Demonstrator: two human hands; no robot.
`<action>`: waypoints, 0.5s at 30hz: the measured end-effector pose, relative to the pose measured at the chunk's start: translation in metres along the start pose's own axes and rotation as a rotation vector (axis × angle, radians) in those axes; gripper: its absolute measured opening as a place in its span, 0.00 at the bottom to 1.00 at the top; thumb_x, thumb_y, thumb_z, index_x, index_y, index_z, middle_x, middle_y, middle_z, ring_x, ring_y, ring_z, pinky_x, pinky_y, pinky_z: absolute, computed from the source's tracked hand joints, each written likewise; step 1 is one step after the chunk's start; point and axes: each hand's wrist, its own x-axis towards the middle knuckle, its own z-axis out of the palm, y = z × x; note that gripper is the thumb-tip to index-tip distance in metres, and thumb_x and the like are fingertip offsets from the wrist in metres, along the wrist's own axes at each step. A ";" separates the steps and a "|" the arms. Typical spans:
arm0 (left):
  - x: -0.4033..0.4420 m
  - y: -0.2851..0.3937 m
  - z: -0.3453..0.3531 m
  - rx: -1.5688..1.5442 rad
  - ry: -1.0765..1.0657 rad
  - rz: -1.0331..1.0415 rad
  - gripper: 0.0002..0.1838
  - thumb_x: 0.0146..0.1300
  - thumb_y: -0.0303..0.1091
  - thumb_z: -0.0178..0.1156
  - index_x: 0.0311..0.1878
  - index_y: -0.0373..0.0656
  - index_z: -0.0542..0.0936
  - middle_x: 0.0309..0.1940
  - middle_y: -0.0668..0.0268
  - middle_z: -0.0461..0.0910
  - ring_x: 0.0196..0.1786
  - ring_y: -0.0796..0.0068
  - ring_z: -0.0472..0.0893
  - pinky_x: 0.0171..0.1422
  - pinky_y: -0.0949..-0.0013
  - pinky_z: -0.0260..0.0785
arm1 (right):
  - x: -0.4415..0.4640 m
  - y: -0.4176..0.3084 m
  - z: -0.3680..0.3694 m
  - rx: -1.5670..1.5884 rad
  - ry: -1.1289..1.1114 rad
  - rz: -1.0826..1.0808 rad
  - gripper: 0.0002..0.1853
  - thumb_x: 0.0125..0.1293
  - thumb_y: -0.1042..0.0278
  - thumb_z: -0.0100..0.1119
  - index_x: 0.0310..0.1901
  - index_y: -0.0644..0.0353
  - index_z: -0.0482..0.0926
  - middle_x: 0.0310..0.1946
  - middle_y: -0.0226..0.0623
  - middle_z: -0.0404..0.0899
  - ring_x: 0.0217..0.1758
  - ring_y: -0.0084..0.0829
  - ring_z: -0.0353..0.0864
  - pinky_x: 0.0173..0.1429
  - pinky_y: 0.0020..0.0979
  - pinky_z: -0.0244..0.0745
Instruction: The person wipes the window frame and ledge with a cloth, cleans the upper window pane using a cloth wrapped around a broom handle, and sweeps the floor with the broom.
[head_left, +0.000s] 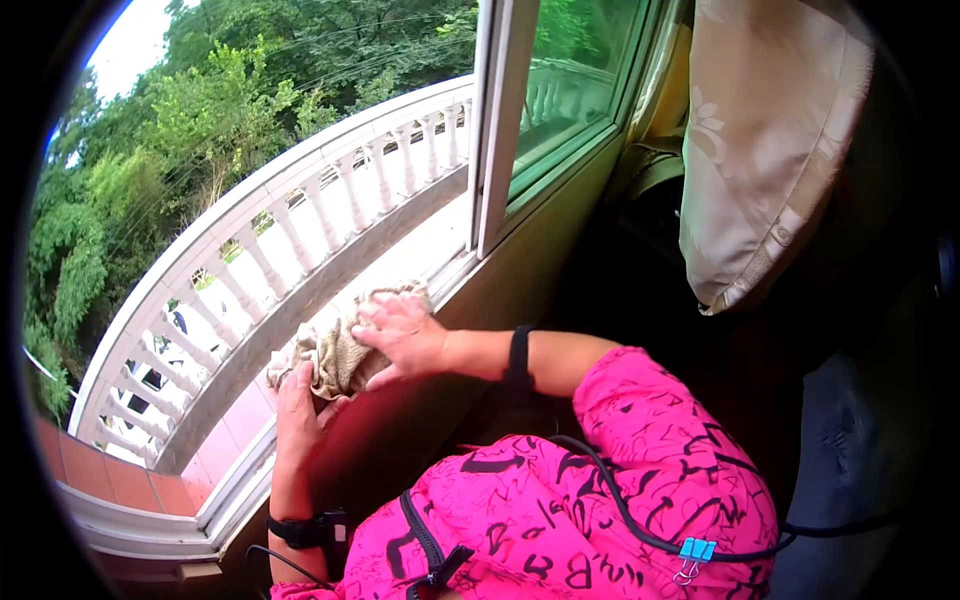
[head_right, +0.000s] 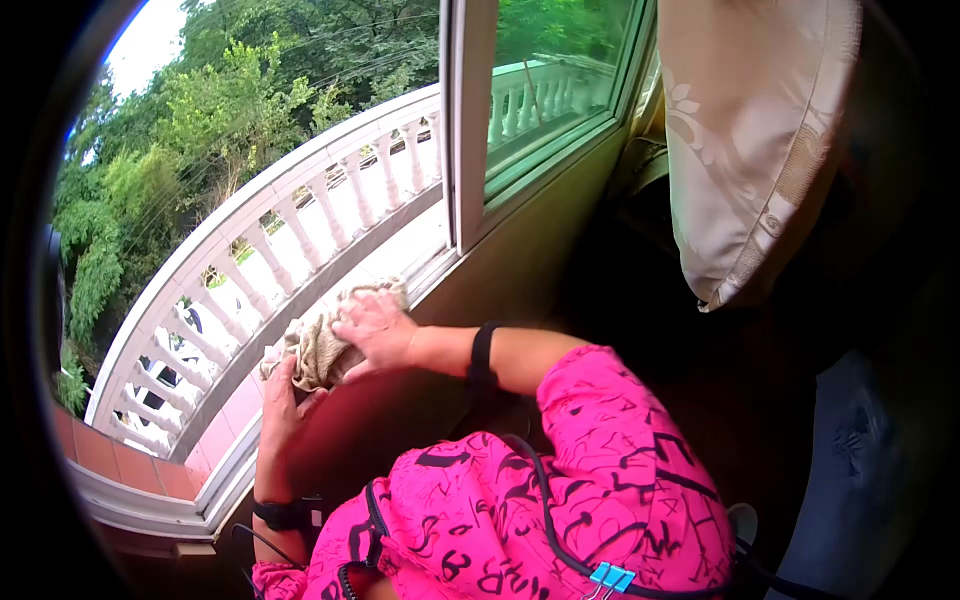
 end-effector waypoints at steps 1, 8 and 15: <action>0.009 0.003 0.010 0.003 0.014 0.030 0.36 0.45 0.36 0.68 0.58 0.39 0.64 0.47 0.49 0.71 0.51 0.51 0.71 0.53 0.58 0.63 | 0.003 -0.002 0.011 0.090 0.108 -0.021 0.34 0.43 0.40 0.63 0.48 0.55 0.72 0.55 0.44 0.65 0.61 0.46 0.58 0.58 0.53 0.56; 0.043 0.084 0.000 -0.699 0.058 -0.246 0.14 0.61 0.28 0.56 0.48 0.38 0.67 0.32 0.65 0.75 0.30 0.78 0.74 0.34 0.78 0.67 | 0.003 0.018 -0.009 0.539 0.102 -0.118 0.25 0.41 0.55 0.67 0.40 0.58 0.72 0.40 0.41 0.72 0.49 0.43 0.69 0.52 0.46 0.65; 0.107 0.180 0.018 -1.048 0.166 0.125 0.31 0.60 0.41 0.58 0.62 0.37 0.59 0.57 0.61 0.63 0.60 0.72 0.63 0.64 0.70 0.54 | -0.019 0.065 -0.084 1.777 0.247 0.051 0.43 0.48 0.75 0.67 0.61 0.59 0.48 0.48 0.38 0.68 0.51 0.28 0.70 0.53 0.28 0.71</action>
